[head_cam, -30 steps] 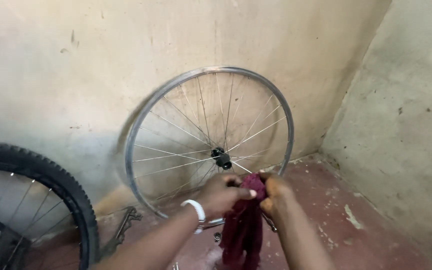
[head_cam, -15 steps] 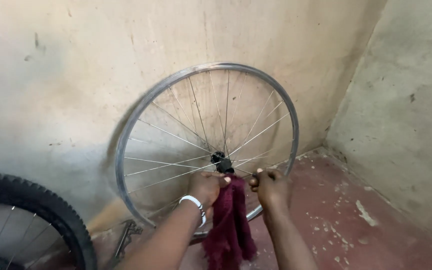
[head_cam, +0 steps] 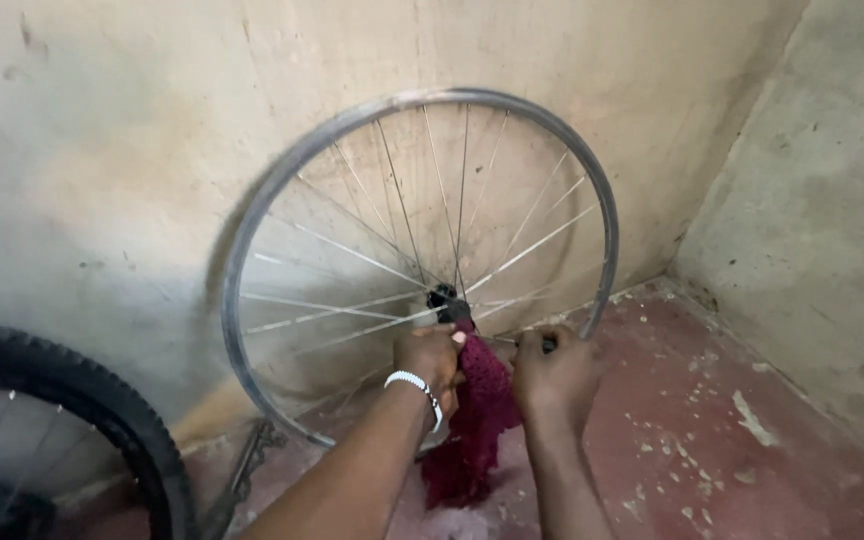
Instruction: Cleaning a bicycle wheel hub using a cloth and a thin metal tool
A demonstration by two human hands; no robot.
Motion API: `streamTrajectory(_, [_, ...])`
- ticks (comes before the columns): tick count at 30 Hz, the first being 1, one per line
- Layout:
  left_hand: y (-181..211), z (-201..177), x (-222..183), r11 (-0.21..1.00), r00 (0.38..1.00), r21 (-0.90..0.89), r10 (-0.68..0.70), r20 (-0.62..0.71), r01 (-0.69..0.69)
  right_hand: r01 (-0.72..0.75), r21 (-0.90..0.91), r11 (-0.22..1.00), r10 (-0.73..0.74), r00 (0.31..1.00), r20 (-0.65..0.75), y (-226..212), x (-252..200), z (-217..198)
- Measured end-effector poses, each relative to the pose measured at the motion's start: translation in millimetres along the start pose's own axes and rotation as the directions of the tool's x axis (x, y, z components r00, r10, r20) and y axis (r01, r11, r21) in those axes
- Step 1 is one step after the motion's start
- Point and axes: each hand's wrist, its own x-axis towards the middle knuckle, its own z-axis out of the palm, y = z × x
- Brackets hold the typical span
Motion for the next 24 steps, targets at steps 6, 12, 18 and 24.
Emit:
streamTrajectory(6, [-34.7, 59.6, -99.4, 0.890, 0.808, 0.183, 0.455, -0.375, -0.417, -0.208, 0.043, 0.977, 0.200, 0.970, 0.141, -17.6, -13.9, -12.0])
streamTrajectory(12, [-34.6, 77.5, -119.6, 0.897, 0.790, 0.200, 0.443, -0.425, -0.395, -0.373, 0.139, 0.917, 0.355, 0.925, 0.135, -17.4, -25.2, -0.1])
streamTrajectory(18, [-34.2, 79.4, -125.5, 0.887, 0.734, 0.291, 0.461, -0.499, -0.359, -0.483, 0.251, 0.839, 0.457, 0.875, 0.159, -20.7, -28.2, -2.8])
streamTrajectory(24, [-29.0, 80.4, -133.8, 0.896, 0.780, 0.264, 0.442, -0.443, -0.357, -0.509, 0.373, 0.776, 0.475, 0.860, 0.185, -18.0, -25.0, -1.7])
